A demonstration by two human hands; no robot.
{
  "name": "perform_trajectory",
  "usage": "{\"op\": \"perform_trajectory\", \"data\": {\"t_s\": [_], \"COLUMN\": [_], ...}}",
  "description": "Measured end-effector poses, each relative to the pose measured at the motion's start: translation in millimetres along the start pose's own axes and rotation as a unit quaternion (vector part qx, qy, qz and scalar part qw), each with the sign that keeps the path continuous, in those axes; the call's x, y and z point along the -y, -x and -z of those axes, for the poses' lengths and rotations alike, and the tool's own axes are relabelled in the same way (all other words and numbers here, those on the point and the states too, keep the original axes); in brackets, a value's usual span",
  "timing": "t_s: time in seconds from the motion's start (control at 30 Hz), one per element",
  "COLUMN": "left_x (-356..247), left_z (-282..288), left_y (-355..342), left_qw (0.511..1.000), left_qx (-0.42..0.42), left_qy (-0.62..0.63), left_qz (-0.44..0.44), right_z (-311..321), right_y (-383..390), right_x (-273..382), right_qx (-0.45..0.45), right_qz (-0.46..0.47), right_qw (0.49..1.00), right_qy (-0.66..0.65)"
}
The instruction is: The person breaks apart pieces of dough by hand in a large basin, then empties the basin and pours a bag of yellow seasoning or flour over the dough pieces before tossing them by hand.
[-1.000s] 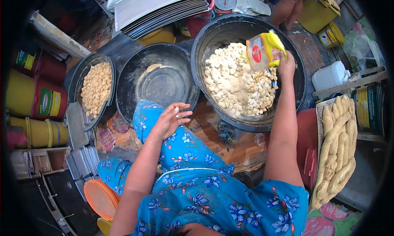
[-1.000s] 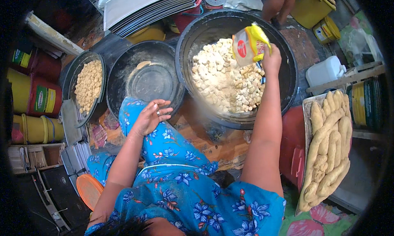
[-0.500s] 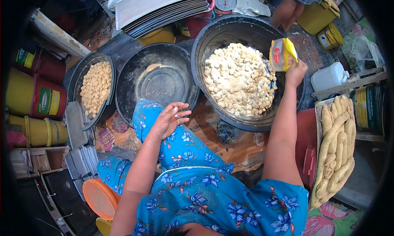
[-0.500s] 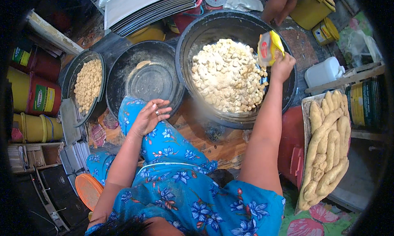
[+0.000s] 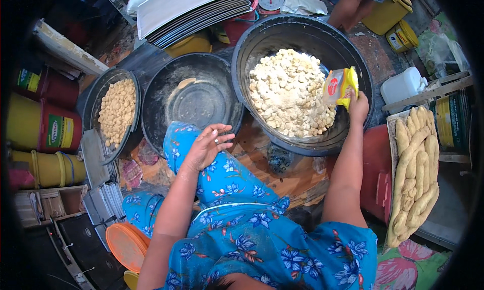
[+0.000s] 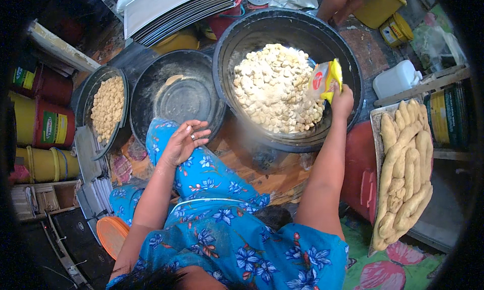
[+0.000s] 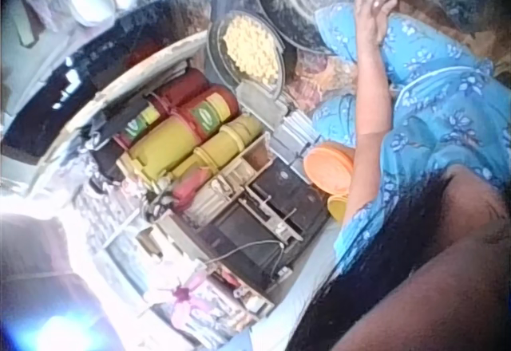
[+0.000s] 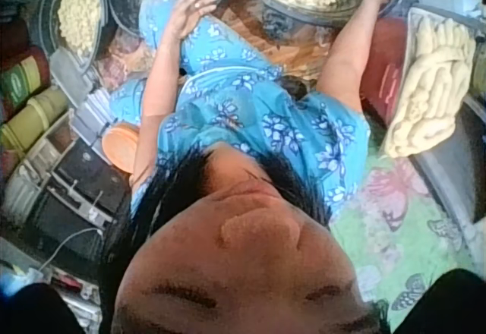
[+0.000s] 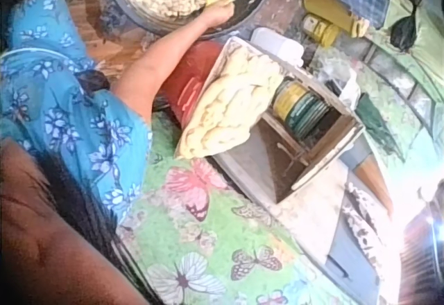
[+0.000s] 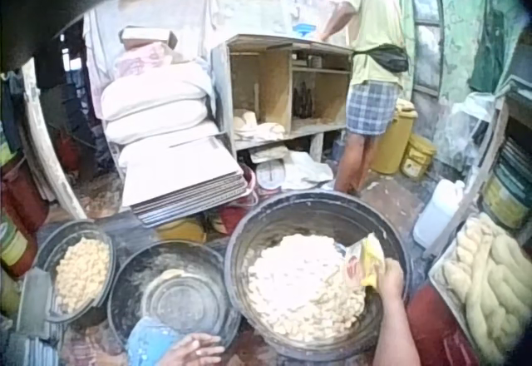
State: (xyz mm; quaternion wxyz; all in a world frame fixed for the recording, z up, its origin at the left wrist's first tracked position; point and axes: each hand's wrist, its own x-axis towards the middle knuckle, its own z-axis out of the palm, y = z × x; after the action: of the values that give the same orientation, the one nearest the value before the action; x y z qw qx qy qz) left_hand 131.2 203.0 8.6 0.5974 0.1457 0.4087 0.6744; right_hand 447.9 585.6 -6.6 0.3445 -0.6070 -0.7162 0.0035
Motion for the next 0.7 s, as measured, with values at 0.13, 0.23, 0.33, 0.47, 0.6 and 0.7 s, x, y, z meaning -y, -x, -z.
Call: {"op": "perform_trajectory", "data": {"t_s": [0.13, 0.23, 0.33, 0.47, 0.6, 0.7], "left_x": [-0.6, -0.4, -0.2, 1.1, 1.7, 1.6], "left_z": [1.4, 0.5, 2.7, 3.0, 2.3, 2.1], "left_y": [1.0, 1.6, 4.0, 4.2, 3.3, 5.0], "left_qw": [1.000, 1.000, 1.000, 1.000, 1.000, 1.000], "left_qx": [0.001, 0.005, 0.002, 0.007, 0.005, 0.006], "left_qy": [0.000, 0.007, 0.001, 0.006, 0.010, 0.010], "left_qz": [-0.002, -0.004, -0.008, -0.006, -0.008, -0.008], "right_z": [4.7, 7.5, 22.8, 18.8, 12.8, 12.7], "right_y": [15.3, 23.7, 26.0, 25.9, 25.0, 25.9], "right_x": [6.2, 9.7, 25.0, 7.3, -8.3, -19.1], "right_qx": [0.006, 0.043, 0.048, -0.014, 0.035, 0.075], "right_qz": [-0.024, -0.055, -0.081, -0.079, -0.048, -0.051], "right_qw": [0.998, 0.997, 0.994, 0.996, 0.997, 0.994], "right_qy": [-0.058, -0.032, -0.054, -0.028, -0.048, -0.058]}}
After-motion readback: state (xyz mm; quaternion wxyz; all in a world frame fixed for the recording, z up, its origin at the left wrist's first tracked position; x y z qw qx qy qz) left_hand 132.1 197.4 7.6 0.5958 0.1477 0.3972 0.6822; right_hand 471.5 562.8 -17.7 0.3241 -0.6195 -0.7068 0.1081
